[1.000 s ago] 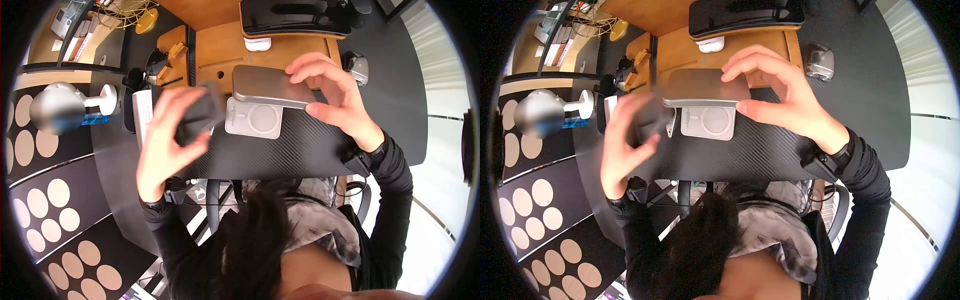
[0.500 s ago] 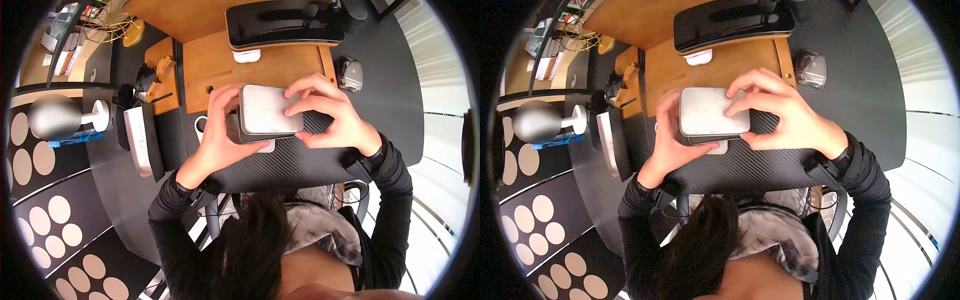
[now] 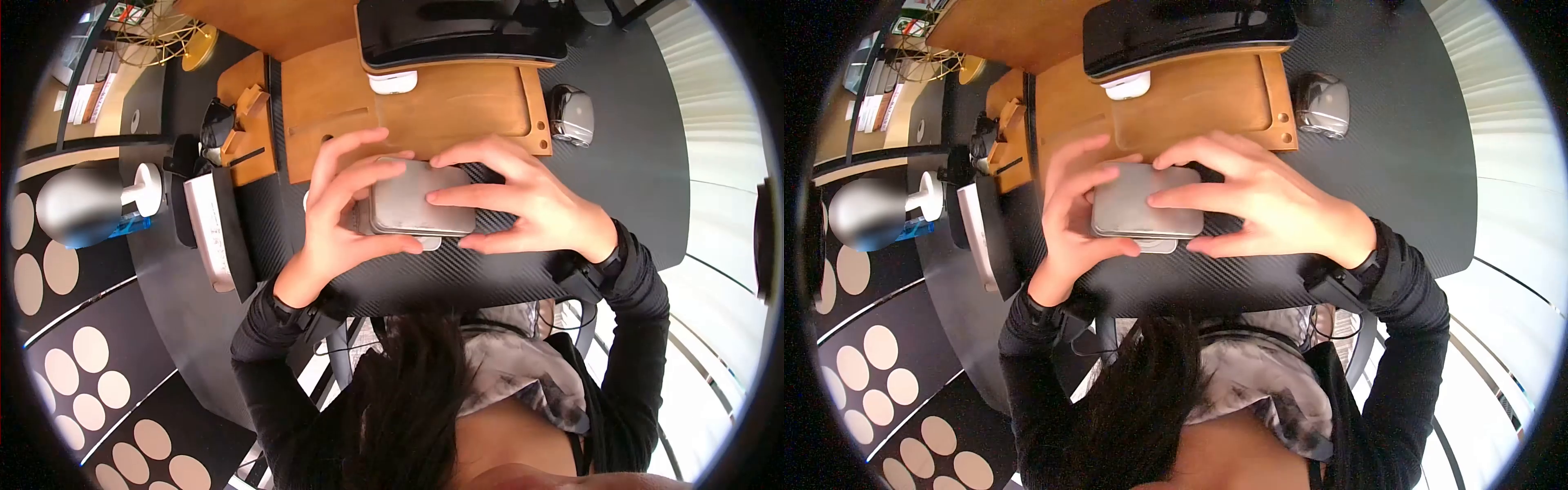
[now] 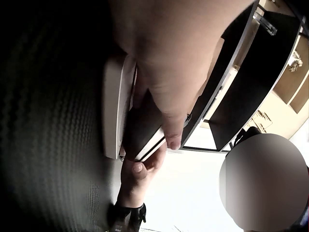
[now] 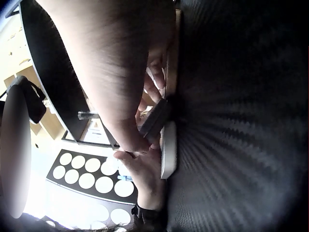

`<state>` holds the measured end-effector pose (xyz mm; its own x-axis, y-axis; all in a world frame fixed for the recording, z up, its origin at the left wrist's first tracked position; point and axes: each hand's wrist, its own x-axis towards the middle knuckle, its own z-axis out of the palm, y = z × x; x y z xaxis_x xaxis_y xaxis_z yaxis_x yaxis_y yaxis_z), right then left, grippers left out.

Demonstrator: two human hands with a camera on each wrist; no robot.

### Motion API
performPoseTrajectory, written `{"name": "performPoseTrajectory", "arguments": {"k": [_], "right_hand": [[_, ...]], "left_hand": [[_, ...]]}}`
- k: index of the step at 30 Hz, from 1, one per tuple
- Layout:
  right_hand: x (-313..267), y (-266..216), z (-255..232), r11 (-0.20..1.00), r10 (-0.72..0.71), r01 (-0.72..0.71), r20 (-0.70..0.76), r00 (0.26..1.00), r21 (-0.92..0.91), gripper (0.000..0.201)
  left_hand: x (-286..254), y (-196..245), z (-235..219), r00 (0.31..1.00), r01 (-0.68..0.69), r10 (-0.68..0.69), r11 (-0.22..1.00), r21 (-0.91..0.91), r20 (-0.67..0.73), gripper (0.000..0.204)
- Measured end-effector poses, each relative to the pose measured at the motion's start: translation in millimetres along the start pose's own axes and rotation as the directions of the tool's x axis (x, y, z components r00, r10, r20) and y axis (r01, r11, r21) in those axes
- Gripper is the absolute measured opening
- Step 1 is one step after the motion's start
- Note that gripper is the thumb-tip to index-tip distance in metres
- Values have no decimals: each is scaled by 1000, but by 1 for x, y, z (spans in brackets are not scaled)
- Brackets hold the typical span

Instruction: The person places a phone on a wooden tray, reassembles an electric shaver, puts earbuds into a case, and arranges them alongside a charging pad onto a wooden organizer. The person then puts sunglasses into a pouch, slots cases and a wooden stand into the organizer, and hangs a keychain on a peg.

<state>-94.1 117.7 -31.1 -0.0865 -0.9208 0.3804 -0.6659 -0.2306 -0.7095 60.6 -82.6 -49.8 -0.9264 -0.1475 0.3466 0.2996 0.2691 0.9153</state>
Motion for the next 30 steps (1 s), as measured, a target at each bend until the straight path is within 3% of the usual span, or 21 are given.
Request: {"name": "performPoseTrajectory", "arguments": {"k": [2, 3, 5, 7, 9, 15, 17, 18, 23, 25, 29, 30], "right_hand": [[0, -1, 3, 1000, 9, -9, 9, 1000, -28, 51], [-1, -2, 7, 999, 17, -16, 24, 1000, -46, 53], [-3, -3, 11, 996, -5, 2, -27, 1000, -90, 51], [-3, -5, 11, 999, 31, -29, -139, 990, 20, 49], [-3, 0, 13, 998, 37, -25, -191, 981, 64, 45], [-5, 3, 11, 997, 3, 10, -159, 987, 81, 37], [-5, 5, 4, 997, -35, 23, -184, 982, -67, 35], [-5, 8, 1, 997, -42, 26, -242, 969, -68, 34], [-10, 6, -30, 956, 49, -142, -335, 941, -258, 36], [-10, 14, -44, 846, -6, -127, -247, 969, -517, 40], [-10, 23, -45, 745, 33, -161, -205, 978, -648, 41], [-9, 21, -40, 769, 74, -198, -222, 972, -608, 40]], "left_hand": [[1, -8, -6, 987, -147, 143, 988, 41, 80, 69], [1, -8, -7, 986, -146, 143, 989, 35, 85, 69], [1, -4, -8, 997, 4, 5, 992, -130, 74, 66], [5, 8, -6, 1000, 13, -11, 996, -92, 28, 60], [5, 11, -8, 989, -73, 34, 957, 282, 143, 55], [3, 10, -7, 990, -112, 82, 956, 273, 117, 43], [5, 13, -5, 994, -97, 69, 921, 378, 86, 44], [0, 11, -5, 997, -2, -22, 940, 341, 67, 45], [1, 7, 1, 994, -19, 52, 952, 306, -98, 41], [3, 11, -5, 999, -28, 7, 896, 443, 47, 37], [4, 10, -3, 991, -82, 22, 879, 470, 131, 24], [4, 9, -2, 991, -85, 27, 880, 468, 131, 24]]}}
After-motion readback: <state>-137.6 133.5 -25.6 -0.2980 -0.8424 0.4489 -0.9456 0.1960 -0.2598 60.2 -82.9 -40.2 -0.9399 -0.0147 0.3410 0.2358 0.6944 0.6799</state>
